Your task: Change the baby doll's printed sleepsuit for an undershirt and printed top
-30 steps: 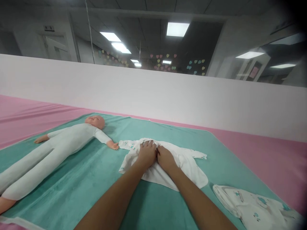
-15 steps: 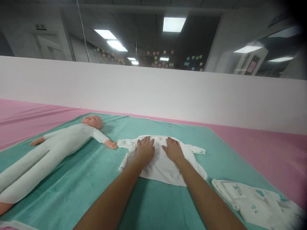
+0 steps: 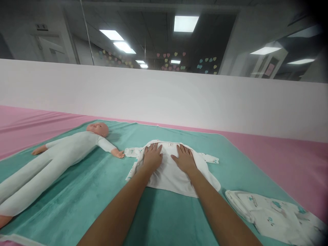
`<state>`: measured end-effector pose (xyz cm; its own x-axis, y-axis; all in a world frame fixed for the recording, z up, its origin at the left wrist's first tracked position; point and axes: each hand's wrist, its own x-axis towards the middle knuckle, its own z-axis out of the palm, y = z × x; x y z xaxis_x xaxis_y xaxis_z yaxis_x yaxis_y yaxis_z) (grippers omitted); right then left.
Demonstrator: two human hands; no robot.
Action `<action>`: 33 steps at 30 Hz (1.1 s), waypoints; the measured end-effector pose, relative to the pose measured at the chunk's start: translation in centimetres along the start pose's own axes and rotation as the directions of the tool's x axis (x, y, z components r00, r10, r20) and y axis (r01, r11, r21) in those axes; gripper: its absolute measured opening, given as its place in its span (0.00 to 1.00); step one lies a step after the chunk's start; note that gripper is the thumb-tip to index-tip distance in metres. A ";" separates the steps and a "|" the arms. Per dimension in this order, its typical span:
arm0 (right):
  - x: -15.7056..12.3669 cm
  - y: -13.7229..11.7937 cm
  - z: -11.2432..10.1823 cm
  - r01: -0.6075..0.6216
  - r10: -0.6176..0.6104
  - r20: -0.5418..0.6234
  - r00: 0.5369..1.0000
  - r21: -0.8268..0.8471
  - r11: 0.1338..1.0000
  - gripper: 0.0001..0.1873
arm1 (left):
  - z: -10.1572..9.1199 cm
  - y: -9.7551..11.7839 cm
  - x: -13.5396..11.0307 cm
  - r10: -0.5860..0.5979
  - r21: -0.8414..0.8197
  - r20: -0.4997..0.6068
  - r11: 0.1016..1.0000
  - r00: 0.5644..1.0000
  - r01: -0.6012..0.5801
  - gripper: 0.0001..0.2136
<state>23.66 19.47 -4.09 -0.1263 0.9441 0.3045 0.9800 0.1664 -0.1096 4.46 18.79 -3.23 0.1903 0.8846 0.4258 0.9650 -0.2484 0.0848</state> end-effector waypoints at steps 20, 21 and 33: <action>0.4 1.4 -0.5 0.012 -0.012 0.016 1.000 0.007 1.000 0.32 | 0.3 -0.9 1.1 0.049 0.088 -0.028 0.995 0.998 -0.046 0.22; 0.5 1.6 -0.5 0.011 -0.011 0.022 1.000 0.013 1.000 0.31 | 0.2 -0.9 1.1 0.049 0.077 -0.028 0.996 0.998 -0.047 0.22; 1.1 3.0 -0.5 -0.032 0.030 0.090 0.995 0.012 0.999 0.32 | -0.8 -2.2 1.7 0.157 0.089 -0.017 0.984 0.987 -0.155 0.22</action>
<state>26.50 20.81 -3.61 -0.1097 0.9705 0.2149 0.9815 0.1399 -0.1308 2.51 20.57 -1.98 0.3366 0.8275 0.4495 0.9359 -0.3466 -0.0628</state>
